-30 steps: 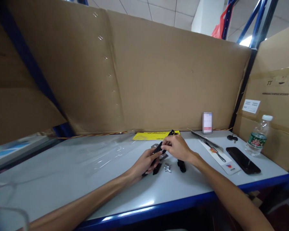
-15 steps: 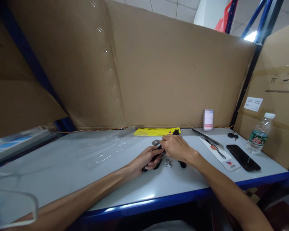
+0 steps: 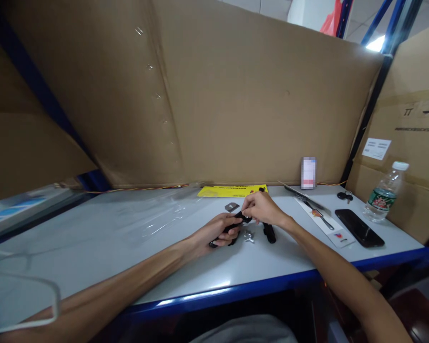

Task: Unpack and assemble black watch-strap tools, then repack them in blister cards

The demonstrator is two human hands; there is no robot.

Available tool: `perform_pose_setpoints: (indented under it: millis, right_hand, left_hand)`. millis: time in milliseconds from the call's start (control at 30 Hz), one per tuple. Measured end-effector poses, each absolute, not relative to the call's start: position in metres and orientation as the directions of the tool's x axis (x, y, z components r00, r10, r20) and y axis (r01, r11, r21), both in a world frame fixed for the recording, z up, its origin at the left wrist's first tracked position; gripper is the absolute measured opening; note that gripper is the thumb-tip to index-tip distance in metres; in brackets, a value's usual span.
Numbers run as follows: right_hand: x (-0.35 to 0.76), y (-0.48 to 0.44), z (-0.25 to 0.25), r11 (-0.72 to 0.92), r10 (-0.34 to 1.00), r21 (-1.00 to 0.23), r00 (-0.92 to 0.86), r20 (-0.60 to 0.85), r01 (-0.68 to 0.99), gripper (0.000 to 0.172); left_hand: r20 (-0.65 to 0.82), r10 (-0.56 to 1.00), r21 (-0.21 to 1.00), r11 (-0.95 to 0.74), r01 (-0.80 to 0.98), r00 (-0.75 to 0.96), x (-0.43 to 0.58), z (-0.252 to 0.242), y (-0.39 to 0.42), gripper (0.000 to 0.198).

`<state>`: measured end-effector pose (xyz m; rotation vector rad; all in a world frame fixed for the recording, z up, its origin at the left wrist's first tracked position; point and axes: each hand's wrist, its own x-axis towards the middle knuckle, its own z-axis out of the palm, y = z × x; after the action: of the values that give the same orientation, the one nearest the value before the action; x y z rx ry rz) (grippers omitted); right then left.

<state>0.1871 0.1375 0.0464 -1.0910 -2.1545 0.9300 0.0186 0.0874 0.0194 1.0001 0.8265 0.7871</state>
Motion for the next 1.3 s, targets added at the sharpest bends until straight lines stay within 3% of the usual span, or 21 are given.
perform_pose_setpoints:
  millis: [67, 133, 333, 500, 700, 933, 1100, 1300]
  right_hand:
    - [0.187, 0.139, 0.046, 0.351, 0.861, -0.821, -0.501, 0.093, 0.451, 0.005]
    - [0.187, 0.138, 0.049, 0.367, 0.869, -0.791, -0.484, 0.103, 0.489, 0.007]
    - [0.191, 0.132, 0.056, 0.661, 0.751, -0.428, -0.554, 0.360, 0.617, 0.029]
    - [0.191, 0.129, 0.055, 0.712, 0.698, -0.416, -0.637, 0.327, 0.566, 0.040]
    - [0.190, 0.125, 0.057, 0.672, 0.725, -0.229, -0.560, 0.401, 0.705, 0.035]
    - [0.190, 0.126, 0.056, 0.727, 0.686, -0.306, -0.639, 0.348, 0.614, 0.041]
    - [0.190, 0.125, 0.058, 0.667, 0.725, -0.202, -0.562, 0.399, 0.717, 0.035]
    - [0.189, 0.122, 0.059, 0.721, 0.693, -0.302, -0.640, 0.332, 0.624, 0.039]
  left_hand:
    - [-0.225, 0.858, 0.920, 0.344, -0.190, 0.462, 0.018, 0.020, 0.088, 0.004]
    - [-0.234, 0.863, 0.914, 0.353, -0.202, 0.448, 0.018, 0.021, 0.088, 0.003]
    - [-0.219, 0.887, 0.913, 0.333, -0.236, 0.406, 0.016, 0.021, 0.088, 0.011]
    - [-0.212, 0.884, 0.924, 0.320, -0.210, 0.416, 0.015, 0.020, 0.089, 0.012]
    - [-0.232, 0.884, 0.925, 0.330, -0.189, 0.405, 0.017, 0.019, 0.088, 0.014]
    - [-0.238, 0.880, 0.925, 0.334, -0.180, 0.410, 0.016, 0.020, 0.088, 0.019]
    - [-0.234, 0.886, 0.925, 0.330, -0.189, 0.401, 0.016, 0.019, 0.089, 0.021]
    - [-0.219, 0.884, 0.924, 0.324, -0.205, 0.413, 0.017, 0.016, 0.091, 0.022]
